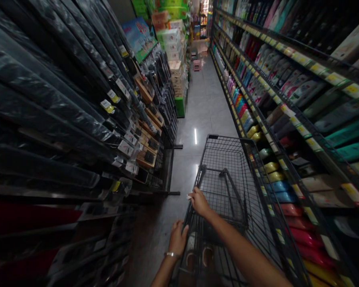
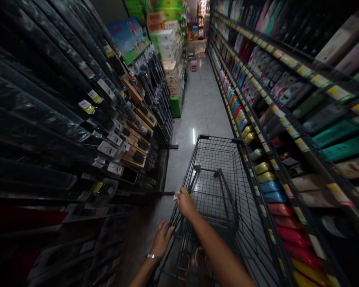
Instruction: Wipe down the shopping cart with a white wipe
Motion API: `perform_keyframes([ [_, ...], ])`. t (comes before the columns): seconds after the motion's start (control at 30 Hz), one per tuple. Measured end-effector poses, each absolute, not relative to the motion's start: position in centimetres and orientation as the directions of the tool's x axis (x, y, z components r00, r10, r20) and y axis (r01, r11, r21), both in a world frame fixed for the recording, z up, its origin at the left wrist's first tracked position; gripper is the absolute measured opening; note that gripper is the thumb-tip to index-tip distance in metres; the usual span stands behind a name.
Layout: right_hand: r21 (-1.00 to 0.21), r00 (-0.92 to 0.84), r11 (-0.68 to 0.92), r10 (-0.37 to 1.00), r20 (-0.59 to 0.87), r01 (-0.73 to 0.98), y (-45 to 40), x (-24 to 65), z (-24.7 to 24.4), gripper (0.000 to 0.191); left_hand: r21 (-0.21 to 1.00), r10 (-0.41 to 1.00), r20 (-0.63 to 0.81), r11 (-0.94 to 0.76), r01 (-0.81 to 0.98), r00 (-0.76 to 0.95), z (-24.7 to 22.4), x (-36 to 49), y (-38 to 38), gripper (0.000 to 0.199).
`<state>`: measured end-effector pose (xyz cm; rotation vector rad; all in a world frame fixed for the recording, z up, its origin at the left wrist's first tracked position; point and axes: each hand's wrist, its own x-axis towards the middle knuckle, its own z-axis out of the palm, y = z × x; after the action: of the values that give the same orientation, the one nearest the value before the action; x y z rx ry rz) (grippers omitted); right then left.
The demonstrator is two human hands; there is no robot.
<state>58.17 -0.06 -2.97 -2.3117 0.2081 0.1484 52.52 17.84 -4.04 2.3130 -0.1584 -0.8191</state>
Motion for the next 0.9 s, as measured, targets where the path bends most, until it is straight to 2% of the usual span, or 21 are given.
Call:
perform_keyframes([
  [0.23, -0.705, 0.963, -0.662, -0.102, -0.251, -0.254, 3.0, 55.4, -1.9, 0.026, 0.667, -0.407, -0.580, -0.735, 0.124, 0.705, -3.8, 54.2, 18.3, 0.031],
  [0.57, -0.705, 0.924, -0.603, -0.178, -0.337, -0.373, 6.9, 50.8, -1.3, 0.024, 0.748, -0.482, -0.636, -0.576, 0.329, 0.603, -3.9, 54.3, 20.2, 0.034],
  [0.9, -0.798, 0.910, -0.440, -0.252, -0.330, -0.412, 10.2, 47.4, -1.9, 0.022, 0.795, -0.416, -0.606, -0.358, 0.490, 0.678, -3.8, 53.3, 21.4, 0.030],
])
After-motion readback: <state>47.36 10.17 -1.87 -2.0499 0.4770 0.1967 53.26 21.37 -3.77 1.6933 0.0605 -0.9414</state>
